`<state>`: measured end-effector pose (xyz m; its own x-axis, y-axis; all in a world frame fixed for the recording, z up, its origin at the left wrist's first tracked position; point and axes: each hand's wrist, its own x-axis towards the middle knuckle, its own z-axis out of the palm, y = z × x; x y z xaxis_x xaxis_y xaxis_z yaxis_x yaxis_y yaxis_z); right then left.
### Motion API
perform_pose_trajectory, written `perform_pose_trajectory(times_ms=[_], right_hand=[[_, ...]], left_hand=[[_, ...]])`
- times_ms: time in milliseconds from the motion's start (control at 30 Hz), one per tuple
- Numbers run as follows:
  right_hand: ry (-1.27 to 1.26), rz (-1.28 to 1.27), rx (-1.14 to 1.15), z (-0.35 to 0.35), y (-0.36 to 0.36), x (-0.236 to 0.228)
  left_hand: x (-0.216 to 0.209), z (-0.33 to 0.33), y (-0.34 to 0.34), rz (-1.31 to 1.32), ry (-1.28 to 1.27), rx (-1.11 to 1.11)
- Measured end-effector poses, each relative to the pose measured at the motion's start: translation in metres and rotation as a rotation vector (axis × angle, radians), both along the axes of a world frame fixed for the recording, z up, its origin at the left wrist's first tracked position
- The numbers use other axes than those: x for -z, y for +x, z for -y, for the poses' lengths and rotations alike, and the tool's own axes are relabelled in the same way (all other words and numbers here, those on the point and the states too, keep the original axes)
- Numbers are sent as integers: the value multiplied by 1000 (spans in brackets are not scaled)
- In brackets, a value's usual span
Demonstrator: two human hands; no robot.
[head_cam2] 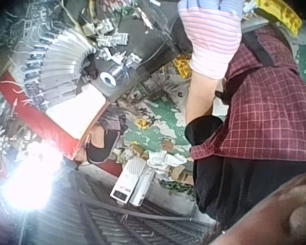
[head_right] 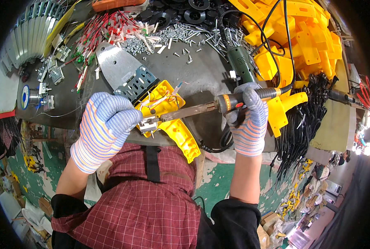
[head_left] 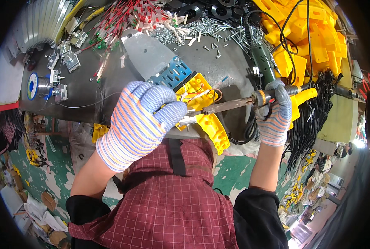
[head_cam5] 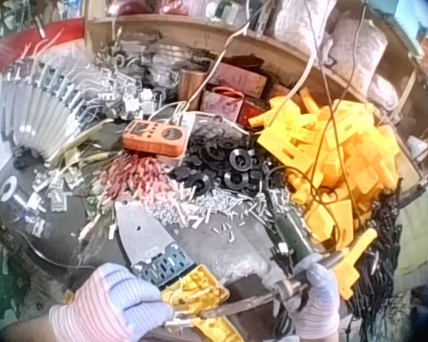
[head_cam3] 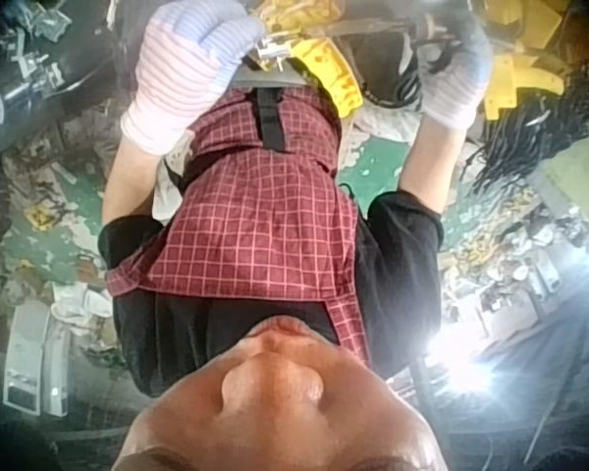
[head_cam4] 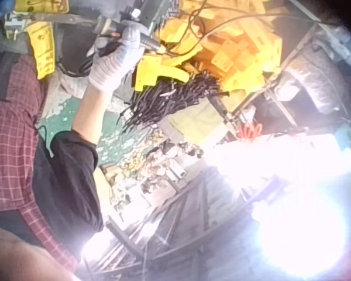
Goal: Soldering internal wiring and assembling the motor and handle housing of a small electric tool.
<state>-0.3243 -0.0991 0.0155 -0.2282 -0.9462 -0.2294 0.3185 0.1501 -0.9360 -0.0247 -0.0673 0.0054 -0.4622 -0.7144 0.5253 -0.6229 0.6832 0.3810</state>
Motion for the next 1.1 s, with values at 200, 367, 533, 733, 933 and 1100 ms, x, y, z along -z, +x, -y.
perform_pose_trajectory(times_ms=[200, 367, 533, 733, 933, 1100], right_hand=[[25, -6, 67, 1, 0, 2], [25, 76, -57, -1, -15, 8], [1, 50, -64, -2, -12, 6], [24, -12, -14, -1, -5, 2], [10, -60, 5, -4, 0, 0], [-9, -2, 12, -6, 2, -2]], left_hand=[[-1, -1, -2, 31, -16, 9], [-4, -2, 2, 17, 20, -14], [25, 22, 32, -436, 166, -355], [15, 46, 21, -702, 199, -228], [-17, 54, -32, -419, 643, -4], [-22, 64, -42, -307, 757, 109]])
